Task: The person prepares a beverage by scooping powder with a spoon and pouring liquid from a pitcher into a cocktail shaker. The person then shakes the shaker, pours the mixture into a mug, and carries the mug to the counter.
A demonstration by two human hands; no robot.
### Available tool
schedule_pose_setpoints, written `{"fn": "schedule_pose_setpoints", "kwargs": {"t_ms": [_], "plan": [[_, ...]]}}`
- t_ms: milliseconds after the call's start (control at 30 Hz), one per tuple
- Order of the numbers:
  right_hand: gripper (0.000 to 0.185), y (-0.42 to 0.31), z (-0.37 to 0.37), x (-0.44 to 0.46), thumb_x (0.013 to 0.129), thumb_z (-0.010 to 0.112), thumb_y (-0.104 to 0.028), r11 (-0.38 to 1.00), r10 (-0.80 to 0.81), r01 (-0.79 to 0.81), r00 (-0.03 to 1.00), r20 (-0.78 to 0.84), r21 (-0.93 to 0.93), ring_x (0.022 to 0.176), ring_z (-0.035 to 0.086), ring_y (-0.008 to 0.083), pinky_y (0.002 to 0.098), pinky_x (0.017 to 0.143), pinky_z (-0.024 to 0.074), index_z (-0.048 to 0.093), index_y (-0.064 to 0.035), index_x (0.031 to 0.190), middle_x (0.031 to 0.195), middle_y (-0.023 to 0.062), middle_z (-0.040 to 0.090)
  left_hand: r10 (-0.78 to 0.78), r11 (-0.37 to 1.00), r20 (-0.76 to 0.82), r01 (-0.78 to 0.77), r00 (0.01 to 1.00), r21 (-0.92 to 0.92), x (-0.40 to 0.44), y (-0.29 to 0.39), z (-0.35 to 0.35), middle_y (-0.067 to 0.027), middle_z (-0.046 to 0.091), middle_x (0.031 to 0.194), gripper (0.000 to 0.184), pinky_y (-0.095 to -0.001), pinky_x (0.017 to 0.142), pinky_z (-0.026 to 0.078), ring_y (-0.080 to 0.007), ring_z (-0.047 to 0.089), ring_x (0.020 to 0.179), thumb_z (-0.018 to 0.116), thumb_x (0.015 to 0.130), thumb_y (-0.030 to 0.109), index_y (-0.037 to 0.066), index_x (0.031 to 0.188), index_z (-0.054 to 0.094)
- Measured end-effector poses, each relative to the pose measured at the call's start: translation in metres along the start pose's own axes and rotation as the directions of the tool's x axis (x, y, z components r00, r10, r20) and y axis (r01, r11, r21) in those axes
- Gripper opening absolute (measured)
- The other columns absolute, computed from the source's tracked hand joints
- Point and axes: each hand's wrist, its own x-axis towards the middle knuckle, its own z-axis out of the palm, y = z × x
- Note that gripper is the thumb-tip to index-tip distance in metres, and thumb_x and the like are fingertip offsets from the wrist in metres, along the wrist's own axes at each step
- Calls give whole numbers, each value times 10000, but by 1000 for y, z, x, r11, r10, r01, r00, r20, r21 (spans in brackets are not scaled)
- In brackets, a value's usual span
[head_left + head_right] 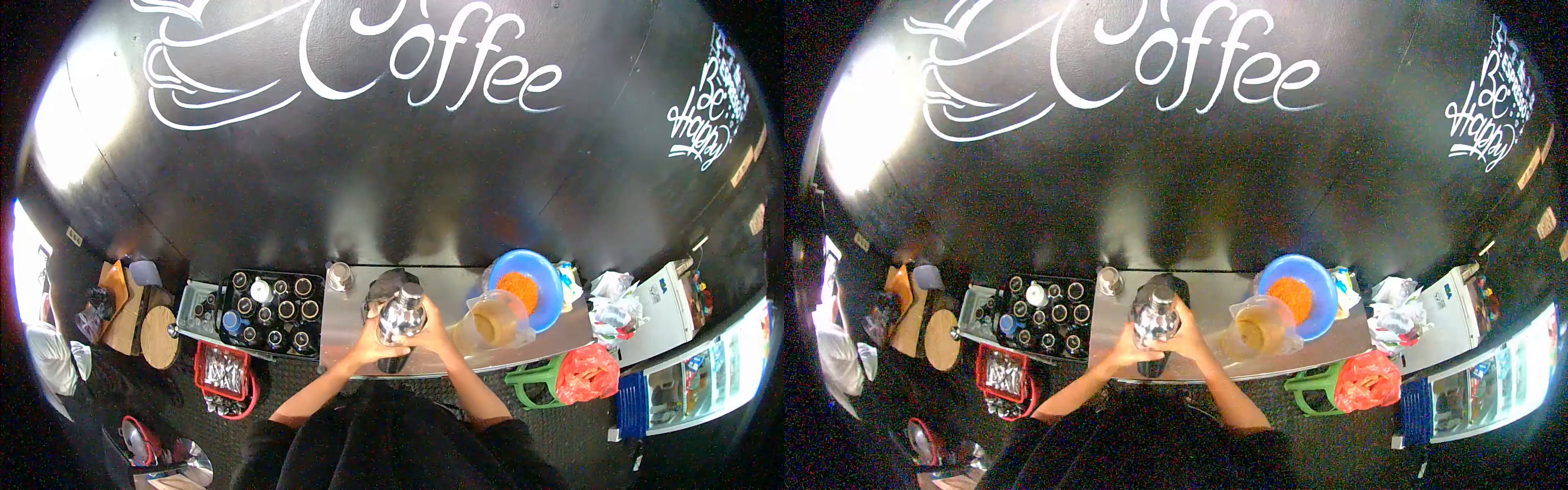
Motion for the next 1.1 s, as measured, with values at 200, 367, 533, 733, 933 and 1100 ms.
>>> {"fn": "schedule_pose_setpoints", "kwargs": {"t_ms": [200,367,533,733,933,1100], "plan": [[913,-11,-28,-4,488,848,-175,983,-7,-30,979,203,181,1109,496,182,339,992,361,419,-25,1280,1187,78,534,-6,939,143,55,990,-340,-2,24,20,-70,528,1180,905,-338,985,365,-171,483,1097,864,513,196,-4,1269,410],[837,-20,-39,-1,485,850,-184,976,-95,43,966,241,215,1082,516,187,338,967,382,461,-35,1211,1159,83,547,117,964,193,-65,974,-257,7,23,21,-59,553,1124,766,-315,938,390,-153,503,1040,850,551,154,-9,1199,476],[826,-9,-50,-4,477,854,-201,975,-120,76,971,207,207,1071,530,208,345,956,396,466,-31,1186,1141,107,556,148,958,121,-112,982,-263,9,33,28,-87,487,1206,919,-335,977,355,-175,458,1104,865,521,176,-17,1275,375],[885,-24,-61,-2,455,860,-188,915,-110,-35,937,333,401,1119,506,213,351,975,390,438,-30,1216,1168,119,539,153,896,71,-108,986,-431,10,50,43,-71,502,1189,871,-331,972,366,-164,464,1116,847,559,150,-6,1286,392],[935,-36,-60,1,565,837,-110,943,-46,2,991,123,331,1142,488,207,348,997,370,307,-23,1331,1213,123,504,58,983,6,-56,998,-174,15,61,46,-60,624,990,599,-313,849,461,-149,582,911,825,602,163,-1,1107,549],[868,-51,-44,-12,546,862,-167,999,34,-33,996,-81,16,1072,536,187,325,927,429,389,-37,1262,1149,73,550,137,965,-123,-104,983,242,23,78,48,-104,642,934,660,-321,795,485,-162,608,844,831,537,265,-16,1061,544]]}}
